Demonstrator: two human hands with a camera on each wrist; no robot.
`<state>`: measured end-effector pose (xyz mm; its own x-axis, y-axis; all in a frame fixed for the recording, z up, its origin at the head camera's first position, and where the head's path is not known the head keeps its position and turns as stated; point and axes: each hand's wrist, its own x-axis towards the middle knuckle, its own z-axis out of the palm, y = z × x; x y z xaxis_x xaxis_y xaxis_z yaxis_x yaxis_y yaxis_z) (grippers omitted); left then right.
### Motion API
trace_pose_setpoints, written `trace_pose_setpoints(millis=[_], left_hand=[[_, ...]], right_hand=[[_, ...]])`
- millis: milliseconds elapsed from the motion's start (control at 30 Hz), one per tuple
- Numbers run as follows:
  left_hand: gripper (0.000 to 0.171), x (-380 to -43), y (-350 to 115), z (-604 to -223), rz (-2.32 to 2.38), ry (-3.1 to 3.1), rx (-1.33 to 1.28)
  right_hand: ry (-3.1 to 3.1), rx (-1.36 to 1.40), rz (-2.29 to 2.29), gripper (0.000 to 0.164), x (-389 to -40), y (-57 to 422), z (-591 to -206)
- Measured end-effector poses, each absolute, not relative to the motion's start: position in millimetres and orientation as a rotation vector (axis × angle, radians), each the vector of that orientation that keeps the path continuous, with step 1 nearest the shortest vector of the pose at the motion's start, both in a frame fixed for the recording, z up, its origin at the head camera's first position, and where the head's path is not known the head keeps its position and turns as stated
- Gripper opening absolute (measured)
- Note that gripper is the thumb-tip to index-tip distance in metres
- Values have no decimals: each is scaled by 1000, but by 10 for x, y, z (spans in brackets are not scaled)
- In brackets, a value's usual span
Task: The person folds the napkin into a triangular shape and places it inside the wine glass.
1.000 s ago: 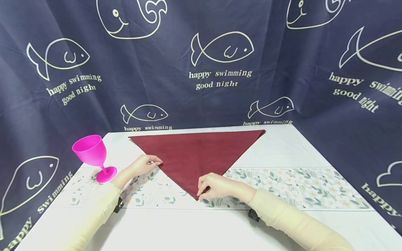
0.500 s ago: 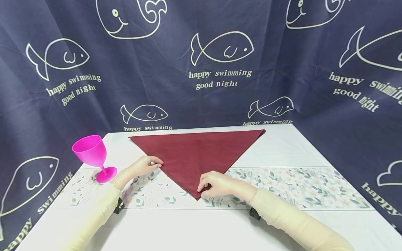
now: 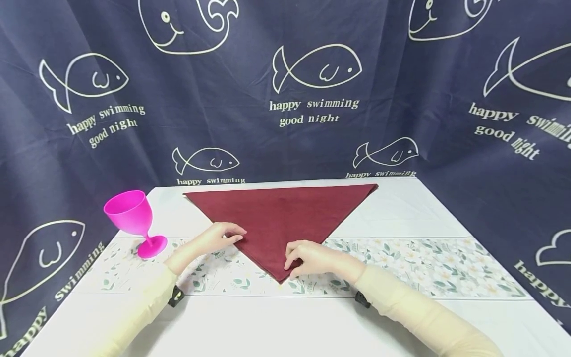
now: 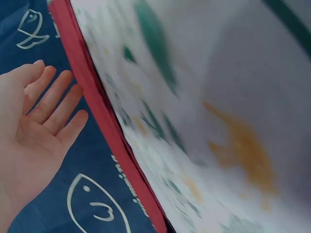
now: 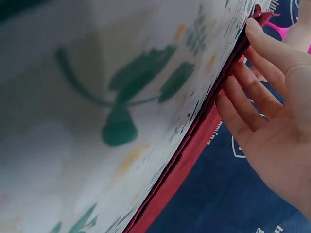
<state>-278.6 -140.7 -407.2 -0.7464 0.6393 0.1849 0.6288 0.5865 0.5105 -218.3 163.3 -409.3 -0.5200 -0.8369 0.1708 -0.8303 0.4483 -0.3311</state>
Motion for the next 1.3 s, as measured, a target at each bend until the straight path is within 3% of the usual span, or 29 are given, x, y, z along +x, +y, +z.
trace_pose_setpoints(millis=[433, 833, 1300], left_hand=[[24, -2624, -1108, -4037, 950, 2652, 1224], [27, -2552, -1106, -4108, 1022, 2575, 1263], [18, -2495, -1058, -4152, 918, 2485, 1275]], right_hand=[[2677, -1454, -545, 29, -2275, 1700, -4081], [2646, -1435, -643, 30, -2329, 1729, -4072], [2628, -1484, -678, 8, -2375, 1753, -4105]])
